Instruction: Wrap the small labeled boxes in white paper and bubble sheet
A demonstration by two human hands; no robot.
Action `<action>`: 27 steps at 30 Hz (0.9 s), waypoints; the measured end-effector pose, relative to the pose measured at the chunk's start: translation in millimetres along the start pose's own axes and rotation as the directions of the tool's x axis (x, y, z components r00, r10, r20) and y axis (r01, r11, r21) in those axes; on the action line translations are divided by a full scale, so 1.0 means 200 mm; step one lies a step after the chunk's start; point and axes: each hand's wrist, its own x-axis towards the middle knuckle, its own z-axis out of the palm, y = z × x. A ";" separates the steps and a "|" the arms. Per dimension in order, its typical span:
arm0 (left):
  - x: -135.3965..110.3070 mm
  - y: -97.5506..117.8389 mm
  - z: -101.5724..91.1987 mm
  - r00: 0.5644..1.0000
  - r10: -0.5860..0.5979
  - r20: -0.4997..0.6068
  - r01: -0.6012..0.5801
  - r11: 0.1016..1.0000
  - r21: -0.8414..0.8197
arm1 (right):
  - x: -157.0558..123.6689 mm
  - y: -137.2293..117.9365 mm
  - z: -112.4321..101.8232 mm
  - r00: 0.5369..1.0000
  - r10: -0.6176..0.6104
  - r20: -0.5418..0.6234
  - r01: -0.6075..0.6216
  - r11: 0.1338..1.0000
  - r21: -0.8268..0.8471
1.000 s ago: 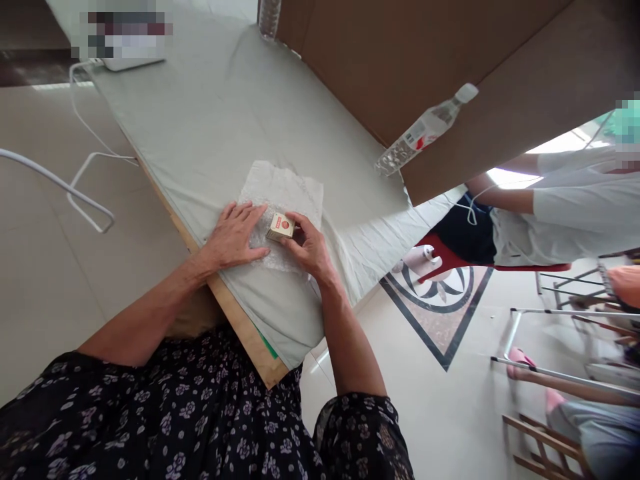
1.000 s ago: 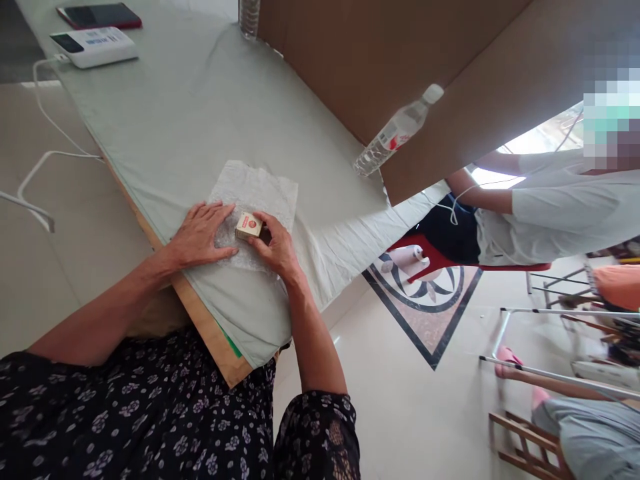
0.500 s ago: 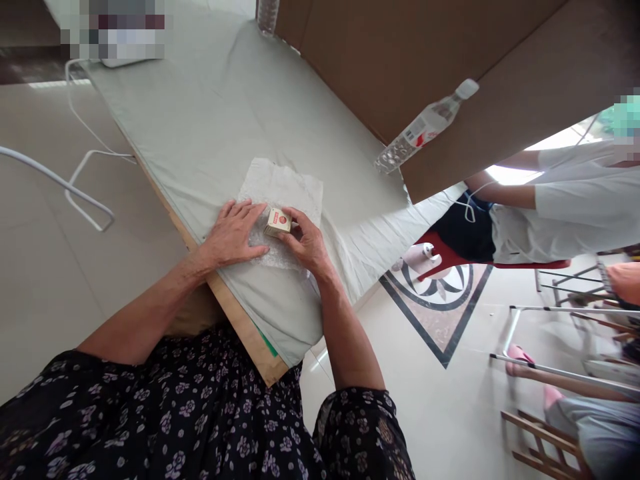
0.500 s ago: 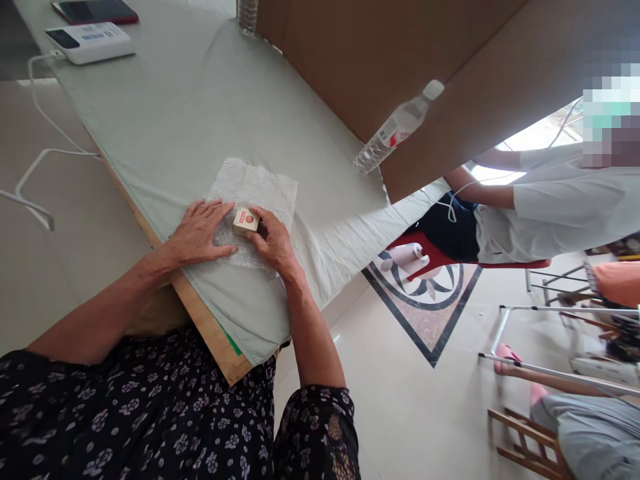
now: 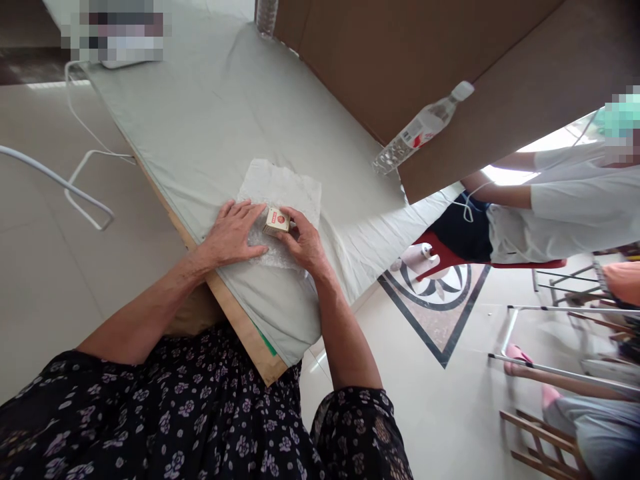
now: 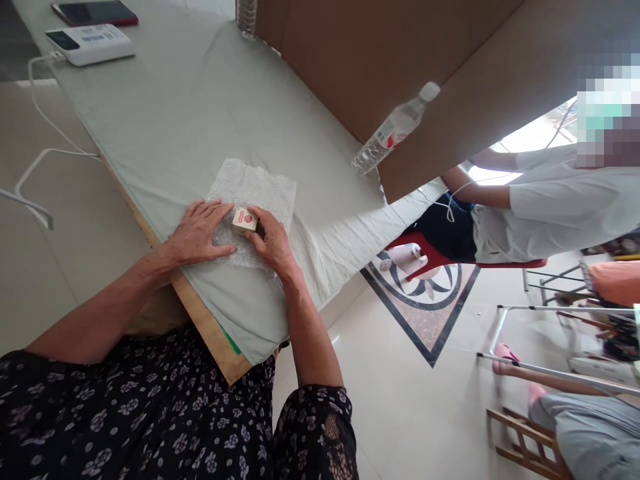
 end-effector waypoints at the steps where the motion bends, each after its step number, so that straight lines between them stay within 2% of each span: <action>1: 0.00 0.00 0.00 1.000 0.001 0.000 -0.001 1.000 0.001 | 0.00 0.00 0.00 1.000 -0.004 0.002 0.004 1.000 0.001; 7: 0.00 -0.01 0.01 1.000 0.009 0.004 -0.009 1.000 0.010 | 0.03 -0.01 -0.03 0.999 0.013 0.040 -0.014 0.999 0.029; 13: 0.00 -0.01 0.00 1.000 0.004 0.012 -0.004 1.000 0.012 | 0.03 -0.02 -0.06 0.998 0.003 0.061 0.002 0.998 -0.068; 20: 0.01 0.00 0.00 1.000 0.007 0.001 -0.007 1.000 0.000 | 0.03 -0.03 -0.04 0.998 0.000 0.056 0.006 0.994 -0.111; 22: 0.00 -0.01 0.00 1.000 0.008 -0.017 -0.008 0.999 -0.031 | -0.01 -0.06 -0.05 1.000 -0.011 0.005 0.012 0.987 -0.162; 25: -0.03 -0.04 -0.02 0.998 0.013 -0.067 -0.021 0.994 -0.110 | -0.15 -0.12 -0.09 0.994 -0.072 -0.084 0.048 0.964 -0.261; 27: -0.08 -0.06 -0.04 0.993 0.042 -0.110 -0.058 0.987 -0.149 | -0.26 -0.16 -0.11 0.991 -0.135 -0.022 0.120 0.937 -0.327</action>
